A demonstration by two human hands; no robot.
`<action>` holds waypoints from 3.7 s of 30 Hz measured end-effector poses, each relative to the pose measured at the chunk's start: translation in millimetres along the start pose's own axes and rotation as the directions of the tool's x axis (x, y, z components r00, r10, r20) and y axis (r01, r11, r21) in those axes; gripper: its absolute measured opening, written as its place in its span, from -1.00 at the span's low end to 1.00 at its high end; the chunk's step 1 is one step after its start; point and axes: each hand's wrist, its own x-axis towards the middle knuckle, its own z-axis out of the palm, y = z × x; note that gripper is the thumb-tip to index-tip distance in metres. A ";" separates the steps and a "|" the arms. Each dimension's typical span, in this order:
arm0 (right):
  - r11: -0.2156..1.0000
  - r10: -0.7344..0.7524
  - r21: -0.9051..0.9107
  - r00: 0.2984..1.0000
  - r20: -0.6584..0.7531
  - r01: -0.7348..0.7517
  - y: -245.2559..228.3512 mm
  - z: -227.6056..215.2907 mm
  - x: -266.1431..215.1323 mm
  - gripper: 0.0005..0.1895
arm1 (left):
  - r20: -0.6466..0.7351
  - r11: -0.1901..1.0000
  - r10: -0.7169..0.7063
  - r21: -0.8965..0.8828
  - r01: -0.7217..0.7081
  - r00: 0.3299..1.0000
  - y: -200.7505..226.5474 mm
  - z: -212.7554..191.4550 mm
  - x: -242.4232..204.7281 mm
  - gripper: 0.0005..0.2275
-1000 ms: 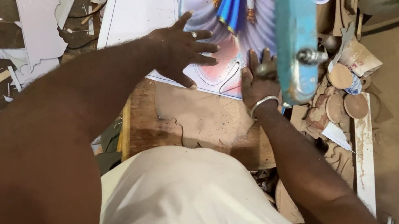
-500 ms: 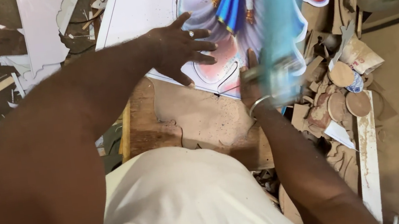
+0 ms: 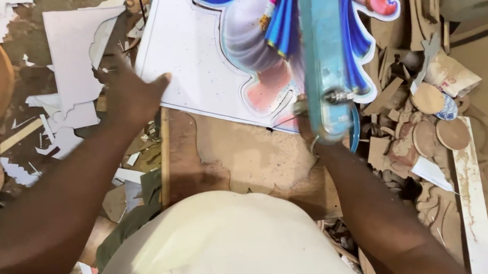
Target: Cutting out a printed graphic from a cardboard sheet using a jigsaw or scrolls saw.
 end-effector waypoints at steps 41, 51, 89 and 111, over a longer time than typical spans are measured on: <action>0.974 -0.177 0.134 0.983 -0.039 0.181 -14.7 -25.8 5.8 -0.35 | 0.101 0.761 -0.534 -0.374 0.530 0.839 -281.8 -145.7 -41.0 -0.44; 0.949 -0.257 0.150 0.955 -0.149 0.279 8.0 -9.1 38.5 -0.34 | -0.062 0.930 -0.322 -0.206 0.304 0.945 -235.0 -52.3 5.4 -0.41; 0.986 -0.163 -0.078 0.968 -0.193 0.150 71.8 -5.3 -21.4 -0.38 | 0.375 0.812 0.310 0.372 -0.449 0.873 94.0 77.2 0.5 0.04; 1.000 0.002 -0.009 0.981 -0.193 -0.004 59.7 -49.6 -130.9 -0.44 | 0.385 0.823 0.281 0.374 -0.427 0.879 88.1 93.0 7.8 0.04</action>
